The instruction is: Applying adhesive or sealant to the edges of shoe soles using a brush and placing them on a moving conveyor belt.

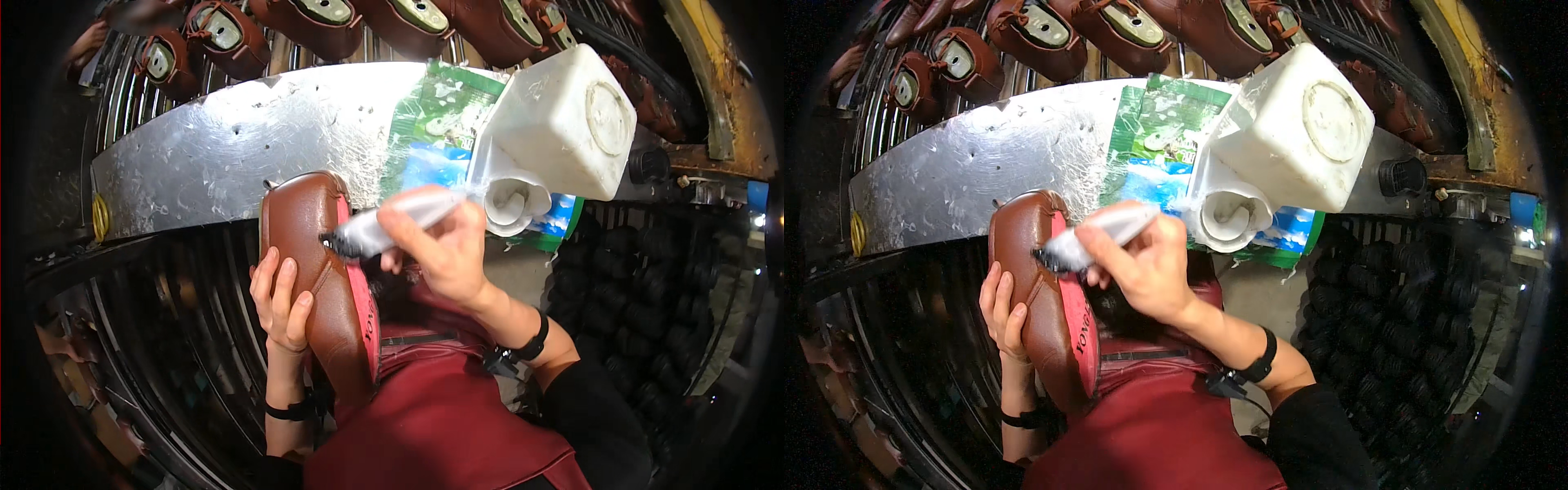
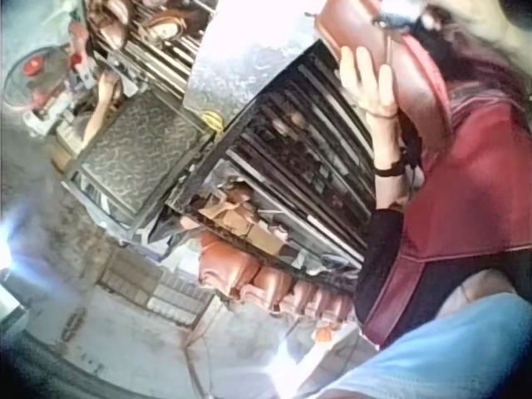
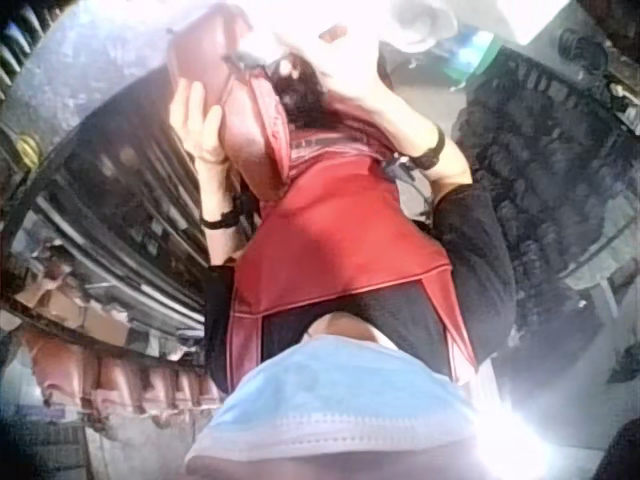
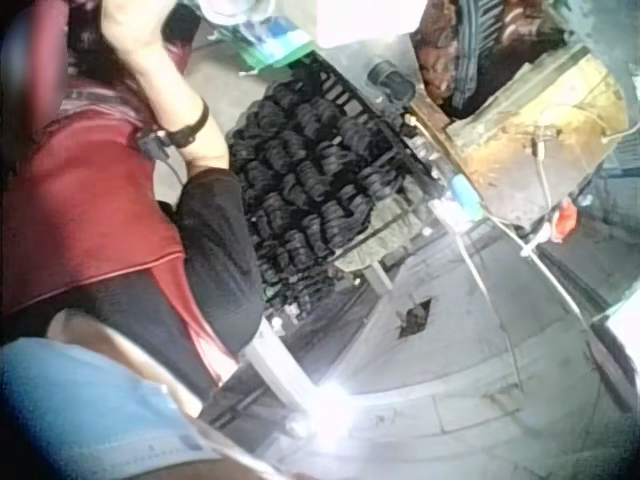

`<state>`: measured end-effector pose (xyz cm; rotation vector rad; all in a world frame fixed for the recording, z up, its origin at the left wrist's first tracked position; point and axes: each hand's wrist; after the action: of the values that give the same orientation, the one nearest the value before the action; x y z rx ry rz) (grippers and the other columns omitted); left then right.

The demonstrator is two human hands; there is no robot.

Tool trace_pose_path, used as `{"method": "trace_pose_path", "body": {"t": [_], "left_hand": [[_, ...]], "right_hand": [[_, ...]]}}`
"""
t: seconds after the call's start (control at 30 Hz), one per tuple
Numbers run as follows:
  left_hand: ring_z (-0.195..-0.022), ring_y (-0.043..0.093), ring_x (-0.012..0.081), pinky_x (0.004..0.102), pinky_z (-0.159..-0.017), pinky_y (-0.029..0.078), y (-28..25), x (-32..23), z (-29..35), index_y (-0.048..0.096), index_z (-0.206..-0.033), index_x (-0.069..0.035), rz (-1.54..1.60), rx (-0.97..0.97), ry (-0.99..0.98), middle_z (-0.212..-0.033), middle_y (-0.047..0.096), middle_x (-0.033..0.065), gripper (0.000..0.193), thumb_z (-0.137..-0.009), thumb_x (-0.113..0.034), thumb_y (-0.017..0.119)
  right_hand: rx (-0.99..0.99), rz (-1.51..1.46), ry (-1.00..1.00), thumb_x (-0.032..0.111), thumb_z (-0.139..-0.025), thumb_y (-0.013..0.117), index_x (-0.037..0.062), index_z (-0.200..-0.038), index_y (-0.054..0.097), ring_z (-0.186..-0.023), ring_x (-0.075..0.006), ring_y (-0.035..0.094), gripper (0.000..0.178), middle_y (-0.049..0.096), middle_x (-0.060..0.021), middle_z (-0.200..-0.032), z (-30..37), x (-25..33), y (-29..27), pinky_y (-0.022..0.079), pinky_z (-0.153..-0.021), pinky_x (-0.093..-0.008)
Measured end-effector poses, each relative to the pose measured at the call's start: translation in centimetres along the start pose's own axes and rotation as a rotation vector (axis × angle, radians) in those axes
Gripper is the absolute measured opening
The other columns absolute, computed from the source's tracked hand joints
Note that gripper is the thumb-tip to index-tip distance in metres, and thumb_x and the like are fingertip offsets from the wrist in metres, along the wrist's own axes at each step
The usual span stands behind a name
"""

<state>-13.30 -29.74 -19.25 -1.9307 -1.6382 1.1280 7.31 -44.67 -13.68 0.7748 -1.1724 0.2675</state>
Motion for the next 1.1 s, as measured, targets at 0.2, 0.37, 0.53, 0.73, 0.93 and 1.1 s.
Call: {"method": "trace_pose_path", "body": {"t": [0.2,0.37,0.53,0.73,0.93,1.1], "left_hand": [[-0.134,0.058,0.0472,0.0575,-0.114,0.045,-0.1,0.2,0.3,0.048,-0.127,-0.013,0.04,-0.002,0.002,-0.146,0.059,0.0211,0.029,-0.102,-0.006,0.061],[-0.13,0.061,0.0474,0.0571,-0.111,0.048,0.3,0.6,-0.1,0.051,-0.125,-0.01,0.058,-0.041,0.021,-0.141,0.063,0.0228,0.029,-0.1,-0.004,0.063],[-0.127,0.063,0.0477,0.055,-0.106,0.052,0.4,0.8,-1.1,0.055,-0.123,-0.005,0.044,-0.106,0.072,-0.136,0.066,0.0271,0.029,-0.097,-0.004,0.066],[-0.128,0.062,0.0474,0.0534,-0.107,0.053,0.6,0.3,-1.5,0.056,-0.122,-0.004,0.026,-0.118,0.07,-0.136,0.067,0.0259,0.03,-0.096,-0.007,0.068],[-0.129,0.062,0.0453,0.0525,-0.107,0.051,-0.2,-0.7,-2.0,0.058,-0.129,-0.004,-0.026,-0.096,0.063,-0.139,0.066,0.0242,0.038,-0.094,-0.011,0.071],[-0.128,0.063,0.0446,0.0519,-0.107,0.051,-0.6,-2.0,-3.7,0.06,-0.131,-0.001,-0.014,-0.087,0.044,-0.141,0.065,0.0234,0.047,-0.087,-0.011,0.074]], "right_hand": [[-0.06,0.075,-0.034,0.012,-0.1,0.074,-0.0058,-0.095,0.071,-0.054,-0.0127,0.067,0.019,0.073,-0.0091,-0.076,-7.7,-0.8,0.2,0.051,-0.045,-0.0248],[0.004,0.026,0.054,0.016,-0.1,0.075,-0.0045,-0.099,0.072,-0.056,-0.0119,0.066,0.02,0.073,-0.0077,-0.079,-2.2,0.6,-0.8,0.049,-0.046,-0.0244],[0.195,0.077,0.055,0.013,-0.101,0.074,-0.0035,-0.105,0.073,-0.062,-0.0105,0.067,0.017,0.075,-0.0089,-0.087,4.5,1.3,-1.8,0.052,-0.054,-0.0238],[0.642,0.392,-0.581,0.014,-0.102,0.062,-0.0071,-0.111,0.074,-0.087,-0.0322,0.076,0.026,0.076,-0.0197,-0.103,10.1,3.6,-1.3,0.063,-0.074,-0.0408],[0.567,0.37,-0.482,0.008,-0.098,0.072,-0.0094,-0.115,0.073,-0.078,-0.022,0.076,0.024,0.077,-0.0184,-0.096,11.2,6.6,-1.5,0.062,-0.067,-0.0322],[0.132,-0.044,0.059,0.006,-0.098,0.073,-0.0047,-0.099,0.074,-0.065,-0.0096,0.068,0.011,0.077,-0.0111,-0.087,9.6,6.7,-0.7,0.052,-0.058,-0.0233]]}}
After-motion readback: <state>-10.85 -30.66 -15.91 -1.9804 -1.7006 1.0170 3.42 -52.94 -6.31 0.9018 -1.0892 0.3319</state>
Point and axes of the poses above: each hand's wrist, its own z-axis away from the middle knuckle, its own y-axis out of the palm, x = y × z
